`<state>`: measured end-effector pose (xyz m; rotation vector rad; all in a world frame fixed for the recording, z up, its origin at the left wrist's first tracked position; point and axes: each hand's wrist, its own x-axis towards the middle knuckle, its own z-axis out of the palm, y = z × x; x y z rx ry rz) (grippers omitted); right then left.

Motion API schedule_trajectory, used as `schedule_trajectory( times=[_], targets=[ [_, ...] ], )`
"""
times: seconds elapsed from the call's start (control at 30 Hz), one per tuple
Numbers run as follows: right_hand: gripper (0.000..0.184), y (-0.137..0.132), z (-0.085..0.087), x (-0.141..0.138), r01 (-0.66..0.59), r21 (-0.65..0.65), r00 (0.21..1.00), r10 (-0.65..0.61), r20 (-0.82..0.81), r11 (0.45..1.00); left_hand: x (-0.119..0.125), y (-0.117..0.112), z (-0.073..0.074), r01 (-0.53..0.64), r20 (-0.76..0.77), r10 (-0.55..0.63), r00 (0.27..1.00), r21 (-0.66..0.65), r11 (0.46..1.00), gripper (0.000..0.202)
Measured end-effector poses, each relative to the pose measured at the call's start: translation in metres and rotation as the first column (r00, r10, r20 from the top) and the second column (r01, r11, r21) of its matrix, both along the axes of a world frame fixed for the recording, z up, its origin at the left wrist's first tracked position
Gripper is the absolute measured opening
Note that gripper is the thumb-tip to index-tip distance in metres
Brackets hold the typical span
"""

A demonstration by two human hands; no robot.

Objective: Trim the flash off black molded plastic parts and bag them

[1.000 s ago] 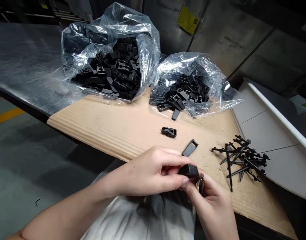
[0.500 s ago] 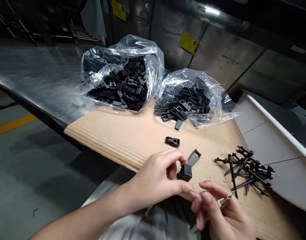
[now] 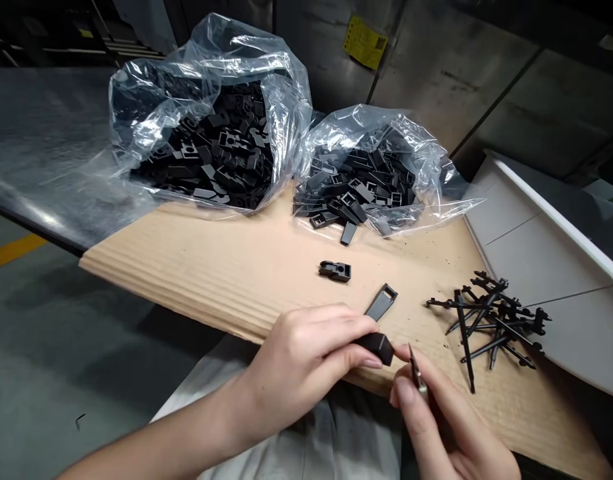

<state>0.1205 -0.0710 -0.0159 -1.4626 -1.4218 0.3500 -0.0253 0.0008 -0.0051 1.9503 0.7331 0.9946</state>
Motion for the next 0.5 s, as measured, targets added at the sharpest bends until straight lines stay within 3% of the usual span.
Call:
schedule_trajectory(
  times=[0.13,0.33,0.5],
  targets=[
    [0.010,0.009,0.009,0.000,-0.004,-0.063,0.994,-0.003,-0.108,0.998,-0.004,0.002,0.002,0.025,0.008,-0.025,1.000,-0.034,0.999,0.017],
    [0.038,0.010,0.016,0.011,-0.060,-0.149,0.994,0.072,0.077,0.987,-0.006,0.006,0.008,0.133,-0.042,-0.139,0.989,-0.135,0.982,0.019],
    [0.020,0.005,0.007,0.015,-0.134,-0.114,0.987,0.143,0.079,0.985,-0.006,0.006,0.008,0.158,-0.028,-0.163,0.986,-0.148,0.976,0.013]
  ],
)
